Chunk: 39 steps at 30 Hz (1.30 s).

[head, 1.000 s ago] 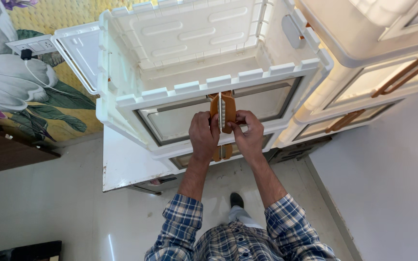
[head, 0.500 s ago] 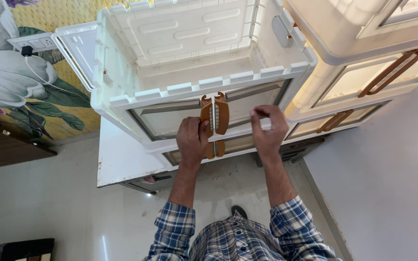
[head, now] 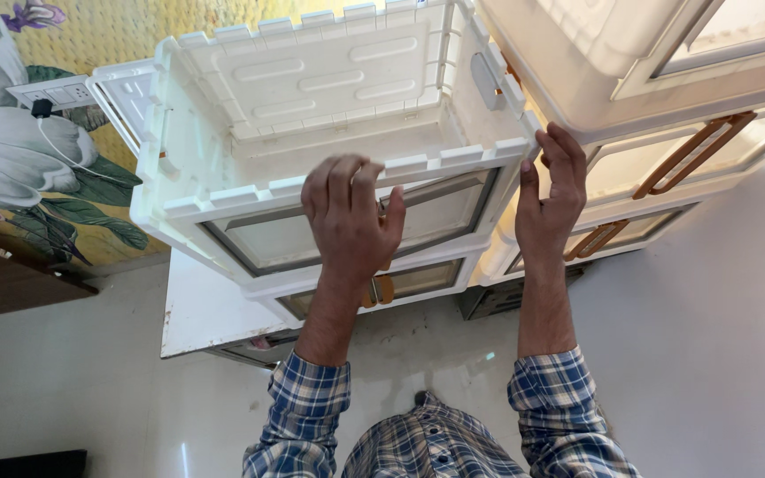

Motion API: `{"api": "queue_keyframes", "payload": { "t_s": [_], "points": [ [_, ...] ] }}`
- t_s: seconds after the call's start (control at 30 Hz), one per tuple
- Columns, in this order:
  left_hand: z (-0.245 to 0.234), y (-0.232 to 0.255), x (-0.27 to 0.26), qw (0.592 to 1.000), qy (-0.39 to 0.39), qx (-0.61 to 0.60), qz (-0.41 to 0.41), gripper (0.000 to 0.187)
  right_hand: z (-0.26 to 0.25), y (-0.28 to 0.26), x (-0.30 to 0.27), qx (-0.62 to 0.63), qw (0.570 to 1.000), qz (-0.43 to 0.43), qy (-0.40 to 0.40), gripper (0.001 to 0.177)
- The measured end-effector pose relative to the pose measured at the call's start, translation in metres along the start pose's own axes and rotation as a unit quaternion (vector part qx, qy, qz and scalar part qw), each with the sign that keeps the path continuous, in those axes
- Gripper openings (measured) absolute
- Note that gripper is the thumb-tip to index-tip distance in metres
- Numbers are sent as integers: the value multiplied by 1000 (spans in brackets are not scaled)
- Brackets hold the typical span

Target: The person assembles a white plastic storage box by inserting a frame, placing a lid, and securing latches. They then repeat the process with a second box, stacking it on top of the first.

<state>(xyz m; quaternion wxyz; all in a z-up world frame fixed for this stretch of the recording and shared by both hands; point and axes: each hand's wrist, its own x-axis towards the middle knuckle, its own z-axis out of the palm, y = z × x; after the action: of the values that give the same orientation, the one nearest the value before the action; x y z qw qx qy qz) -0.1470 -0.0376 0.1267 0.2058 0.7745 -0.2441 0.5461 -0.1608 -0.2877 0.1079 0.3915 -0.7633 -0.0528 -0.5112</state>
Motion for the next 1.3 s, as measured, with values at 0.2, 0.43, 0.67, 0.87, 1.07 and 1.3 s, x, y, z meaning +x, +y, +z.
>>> {"api": "queue_keyframes", "payload": {
  "t_s": [0.2,0.43,0.67,0.87,1.07,1.3],
  "points": [
    [16,11,40,989,-138,44,0,48,-1,1,12,28,999,19,-29,26],
    [22,8,24,984,-173,27,-31,36,-4,8,14,39,999,33,-18,37],
    [23,6,20,987,-156,31,-14,32,-3,14,16,116,988,101,-9,43],
    [25,5,19,987,-157,38,-1,30,-4,18,14,125,985,114,-33,50],
    [26,6,20,987,-154,43,-2,31,-8,15,16,101,986,121,-59,50],
    [25,9,21,986,-159,43,-10,37,-4,-1,11,24,994,79,-70,47]
  ]
}}
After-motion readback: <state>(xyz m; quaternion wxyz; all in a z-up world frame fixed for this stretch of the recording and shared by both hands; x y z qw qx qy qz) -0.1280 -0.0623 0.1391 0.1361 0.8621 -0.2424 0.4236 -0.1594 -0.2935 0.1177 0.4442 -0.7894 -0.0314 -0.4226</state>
